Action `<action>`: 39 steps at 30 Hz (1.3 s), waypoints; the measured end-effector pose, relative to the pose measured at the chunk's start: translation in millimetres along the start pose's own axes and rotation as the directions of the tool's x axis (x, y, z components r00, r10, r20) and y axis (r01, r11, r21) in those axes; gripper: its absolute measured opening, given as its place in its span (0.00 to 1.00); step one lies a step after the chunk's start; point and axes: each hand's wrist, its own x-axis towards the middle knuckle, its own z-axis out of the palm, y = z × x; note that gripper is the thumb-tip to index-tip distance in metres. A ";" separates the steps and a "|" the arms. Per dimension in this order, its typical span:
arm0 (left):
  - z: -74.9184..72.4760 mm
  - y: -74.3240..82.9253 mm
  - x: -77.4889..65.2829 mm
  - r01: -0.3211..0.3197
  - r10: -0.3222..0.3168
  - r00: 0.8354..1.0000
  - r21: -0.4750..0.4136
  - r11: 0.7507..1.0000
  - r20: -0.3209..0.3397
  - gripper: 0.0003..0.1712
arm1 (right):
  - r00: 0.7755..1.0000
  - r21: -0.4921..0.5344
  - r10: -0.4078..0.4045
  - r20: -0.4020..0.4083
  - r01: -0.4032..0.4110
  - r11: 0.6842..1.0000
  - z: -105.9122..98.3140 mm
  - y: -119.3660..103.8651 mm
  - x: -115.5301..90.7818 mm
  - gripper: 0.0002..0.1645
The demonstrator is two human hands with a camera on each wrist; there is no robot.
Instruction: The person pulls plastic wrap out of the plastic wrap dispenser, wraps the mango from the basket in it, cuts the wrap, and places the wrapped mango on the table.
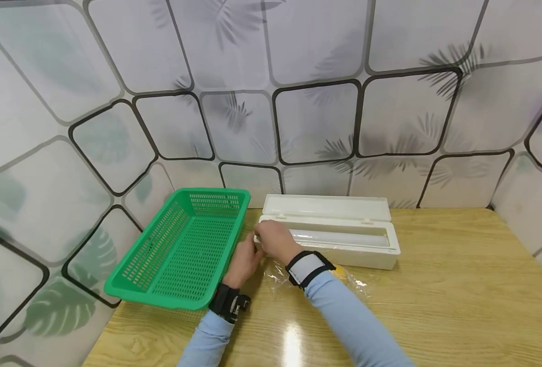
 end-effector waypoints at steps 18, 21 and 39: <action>-3.3 -1.7 1.2 0.034 -0.033 0.998 -0.007 0.999 0.047 0.17 | 0.992 -0.012 -0.048 -0.119 0.047 0.999 3.1 2.0 -8.0 0.06; -3.0 -0.6 1.6 0.039 -0.039 0.998 -0.010 0.999 0.045 0.16 | 0.990 0.003 -0.063 -0.129 0.064 0.998 4.1 4.7 -8.9 0.06; -1.2 -0.5 0.1 0.093 -0.090 0.995 -0.048 0.995 0.053 0.19 | 0.994 0.092 -0.043 -0.099 0.052 0.994 0.9 12.1 -18.8 0.06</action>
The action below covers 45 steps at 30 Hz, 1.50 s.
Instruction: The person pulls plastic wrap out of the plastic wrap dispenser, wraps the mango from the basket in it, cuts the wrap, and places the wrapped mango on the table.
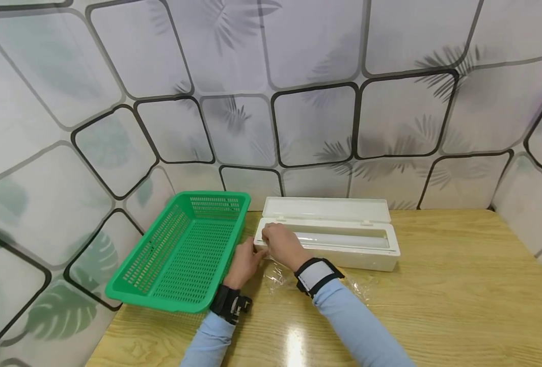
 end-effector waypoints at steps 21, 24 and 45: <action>0.2 1.1 1.5 0.071 -0.068 0.997 -0.066 0.995 0.046 0.18 | 0.996 -0.022 0.088 0.029 -0.087 0.996 -11.4 7.9 -13.3 0.05; 0.6 0.7 1.9 0.089 -0.085 0.995 -0.067 0.994 0.055 0.18 | 0.997 -0.028 0.079 0.015 -0.079 0.996 -10.9 9.1 -14.4 0.05; 2.5 -1.3 4.4 0.075 -0.066 0.996 -0.147 0.986 0.063 0.38 | 0.998 -0.016 0.064 -0.017 -0.064 0.998 -15.2 14.1 -20.3 0.04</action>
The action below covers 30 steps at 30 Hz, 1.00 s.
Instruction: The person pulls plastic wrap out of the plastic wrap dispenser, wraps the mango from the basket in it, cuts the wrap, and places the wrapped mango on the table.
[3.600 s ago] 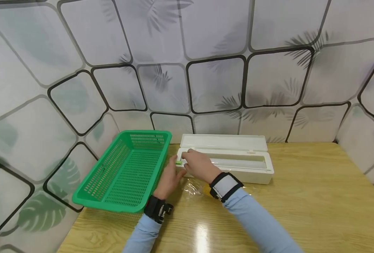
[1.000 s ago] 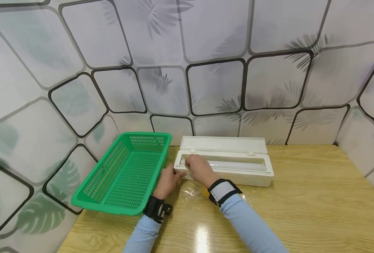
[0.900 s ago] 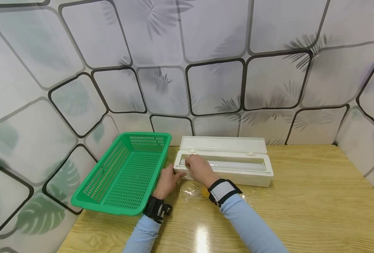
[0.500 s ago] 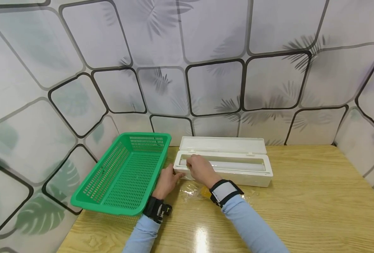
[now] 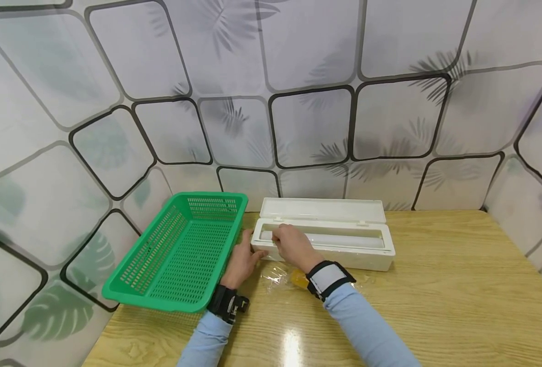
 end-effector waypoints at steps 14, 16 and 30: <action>-0.6 1.3 -2.8 0.003 -0.005 1.000 0.096 0.995 0.018 0.21 | 1.000 0.003 0.013 -0.009 -0.013 1.000 -2.4 1.6 -3.4 0.04; -0.7 0.8 -2.5 0.003 -0.004 1.000 0.090 0.996 0.017 0.21 | 1.000 0.000 0.004 -0.018 -0.004 1.000 -2.6 2.0 -3.8 0.04; 0.1 -2.1 1.0 0.038 -0.040 0.999 0.052 0.998 0.033 0.20 | 0.999 0.026 0.048 0.010 -0.049 0.998 -5.6 4.1 -6.2 0.04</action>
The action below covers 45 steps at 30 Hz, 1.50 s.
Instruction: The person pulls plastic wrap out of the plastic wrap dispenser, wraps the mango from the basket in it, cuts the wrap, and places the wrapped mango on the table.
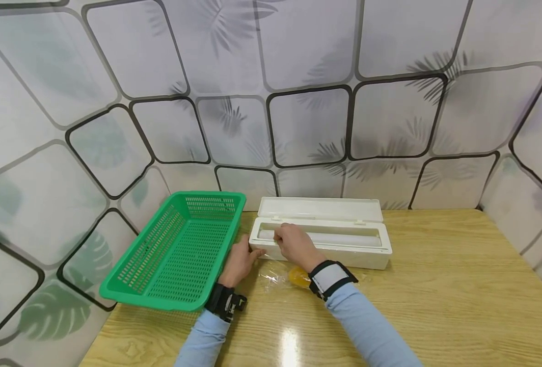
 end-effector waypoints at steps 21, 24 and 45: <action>-0.7 3.8 -1.5 -0.025 0.025 0.999 0.020 0.999 -0.033 0.18 | 1.000 -0.006 0.009 0.010 -0.009 1.000 -4.4 5.1 -3.6 0.04; -0.8 4.2 -1.6 -0.025 0.026 0.999 0.023 0.999 -0.037 0.18 | 1.000 -0.006 0.013 0.012 -0.013 1.000 -4.0 5.8 -4.0 0.04; -2.2 3.8 -2.1 -0.008 0.009 0.999 0.029 1.000 -0.043 0.17 | 0.998 0.009 0.053 0.027 -0.053 0.999 -12.7 11.2 -12.8 0.04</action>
